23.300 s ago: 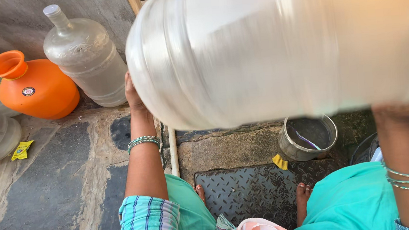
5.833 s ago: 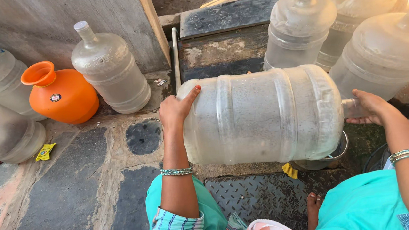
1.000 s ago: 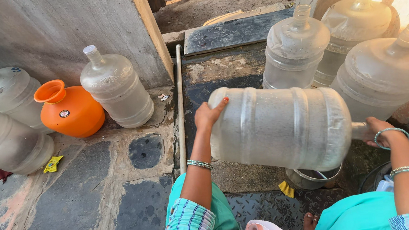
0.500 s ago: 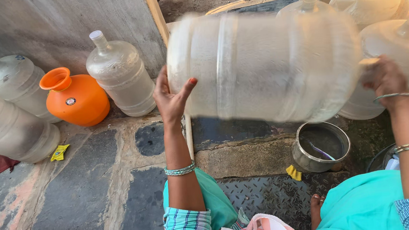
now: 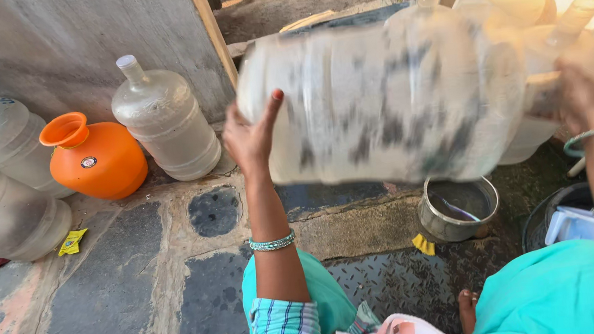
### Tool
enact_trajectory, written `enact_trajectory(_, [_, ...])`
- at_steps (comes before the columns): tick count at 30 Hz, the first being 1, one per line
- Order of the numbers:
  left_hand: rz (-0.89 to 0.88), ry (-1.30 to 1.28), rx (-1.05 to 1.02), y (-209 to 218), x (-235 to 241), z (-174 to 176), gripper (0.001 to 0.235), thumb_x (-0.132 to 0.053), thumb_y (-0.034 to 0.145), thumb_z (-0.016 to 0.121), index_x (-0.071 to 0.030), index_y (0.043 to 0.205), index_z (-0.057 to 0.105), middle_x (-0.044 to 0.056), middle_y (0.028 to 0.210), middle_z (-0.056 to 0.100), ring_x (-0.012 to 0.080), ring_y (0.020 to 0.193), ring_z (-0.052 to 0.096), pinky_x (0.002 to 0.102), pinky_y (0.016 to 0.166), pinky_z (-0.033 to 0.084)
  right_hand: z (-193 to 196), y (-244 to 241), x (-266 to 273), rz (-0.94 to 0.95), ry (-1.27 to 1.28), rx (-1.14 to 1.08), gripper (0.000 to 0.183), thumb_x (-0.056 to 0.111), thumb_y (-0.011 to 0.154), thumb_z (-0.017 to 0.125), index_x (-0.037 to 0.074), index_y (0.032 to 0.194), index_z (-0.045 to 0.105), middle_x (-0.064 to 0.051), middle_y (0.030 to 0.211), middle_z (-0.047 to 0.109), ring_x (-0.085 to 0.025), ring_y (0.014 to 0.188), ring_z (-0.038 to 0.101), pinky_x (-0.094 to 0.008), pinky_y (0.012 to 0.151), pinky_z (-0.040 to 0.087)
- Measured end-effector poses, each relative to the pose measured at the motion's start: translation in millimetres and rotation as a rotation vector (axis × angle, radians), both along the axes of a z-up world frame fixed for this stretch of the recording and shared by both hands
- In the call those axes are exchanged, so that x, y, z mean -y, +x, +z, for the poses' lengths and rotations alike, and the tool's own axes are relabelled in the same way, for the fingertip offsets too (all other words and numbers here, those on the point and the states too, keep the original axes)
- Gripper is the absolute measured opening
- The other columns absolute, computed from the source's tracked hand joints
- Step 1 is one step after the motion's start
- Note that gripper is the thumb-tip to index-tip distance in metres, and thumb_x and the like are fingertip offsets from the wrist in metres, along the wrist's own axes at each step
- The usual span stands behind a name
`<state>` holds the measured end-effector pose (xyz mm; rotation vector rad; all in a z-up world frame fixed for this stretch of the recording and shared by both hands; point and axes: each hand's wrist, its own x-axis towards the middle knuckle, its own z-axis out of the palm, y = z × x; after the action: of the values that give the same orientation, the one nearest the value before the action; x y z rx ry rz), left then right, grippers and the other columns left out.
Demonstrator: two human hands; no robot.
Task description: The person scrubs the exterior of a large plastic water dispenser bottle with a yellow sponge, then rinses it by shaking water inside and pouring it out. Finally, the person pours water from a blue pitcher into the bottle.
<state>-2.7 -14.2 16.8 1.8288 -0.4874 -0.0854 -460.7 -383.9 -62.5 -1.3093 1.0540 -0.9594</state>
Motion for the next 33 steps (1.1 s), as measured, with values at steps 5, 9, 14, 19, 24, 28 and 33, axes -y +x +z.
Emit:
enact_trajectory(5, [-0.052,0.424,0.016,10,27,-81,0.12,-0.093,0.052,0.07,0.004,0.123,0.069,0.024,0.115,0.071,0.0352,0.112,0.069,0.046,0.096,0.055,-113,-4,3,-0.014,0.315,-0.261,0.065,0.058,0.106,0.044,-0.001,0.133,0.048,-0.02,0.115,0.063,-0.037,0.089,0.067,-0.05,0.073,0.057])
enact_trajectory(9, [-0.07,0.478,-0.029,10,43,-94,0.114,-0.091,0.052,0.07,0.0,0.122,0.07,0.021,0.113,0.073,0.0347,0.11,0.07,0.046,0.094,0.055,-146,-9,26,0.005,0.323,-0.298,0.063,0.057,0.107,0.045,-0.002,0.125,0.057,-0.019,0.108,0.067,-0.032,0.083,0.067,-0.042,0.069,0.055])
enact_trajectory(14, [-0.034,0.276,-0.019,-2,70,-83,0.109,-0.084,0.051,0.074,-0.005,0.125,0.069,0.02,0.111,0.074,0.0327,0.105,0.071,0.046,0.091,0.055,-159,-18,50,-0.061,0.251,-0.155,0.059,0.056,0.109,0.048,-0.001,0.118,0.06,-0.015,0.104,0.066,-0.026,0.082,0.066,-0.04,0.066,0.055])
enact_trajectory(19, [-0.051,0.275,0.034,-21,108,-90,0.106,-0.083,0.055,0.076,-0.004,0.125,0.069,0.021,0.109,0.075,0.0331,0.104,0.072,0.045,0.091,0.055,-177,-43,71,-0.126,0.273,-0.162,0.056,0.054,0.108,0.048,0.0,0.117,0.06,-0.013,0.102,0.067,-0.026,0.077,0.066,-0.041,0.064,0.055])
enact_trajectory(24, [-0.129,0.468,0.016,-36,139,-110,0.105,-0.086,0.056,0.071,-0.003,0.12,0.07,0.021,0.107,0.075,0.0333,0.102,0.073,0.045,0.088,0.057,-199,-71,89,-0.074,0.414,-0.324,0.063,0.059,0.106,0.043,-0.001,0.116,0.062,-0.017,0.097,0.068,-0.03,0.073,0.066,-0.04,0.06,0.053])
enact_trajectory(28, [-0.177,0.63,0.053,-43,155,-127,0.108,-0.092,0.058,0.066,0.0,0.114,0.071,0.023,0.103,0.074,0.0347,0.1,0.073,0.046,0.086,0.058,-218,-89,92,-0.052,0.493,-0.432,0.071,0.063,0.105,0.043,-0.004,0.116,0.063,-0.021,0.096,0.068,-0.033,0.067,0.064,-0.04,0.054,0.048])
enact_trajectory(33, [-0.222,0.645,0.078,-45,173,-133,0.107,-0.094,0.059,0.062,0.002,0.104,0.074,0.022,0.096,0.075,0.0343,0.095,0.075,0.046,0.083,0.06,-219,-102,92,-0.097,0.512,-0.495,0.073,0.064,0.105,0.044,-0.006,0.112,0.065,-0.024,0.095,0.069,-0.032,0.063,0.063,-0.037,0.049,0.044])
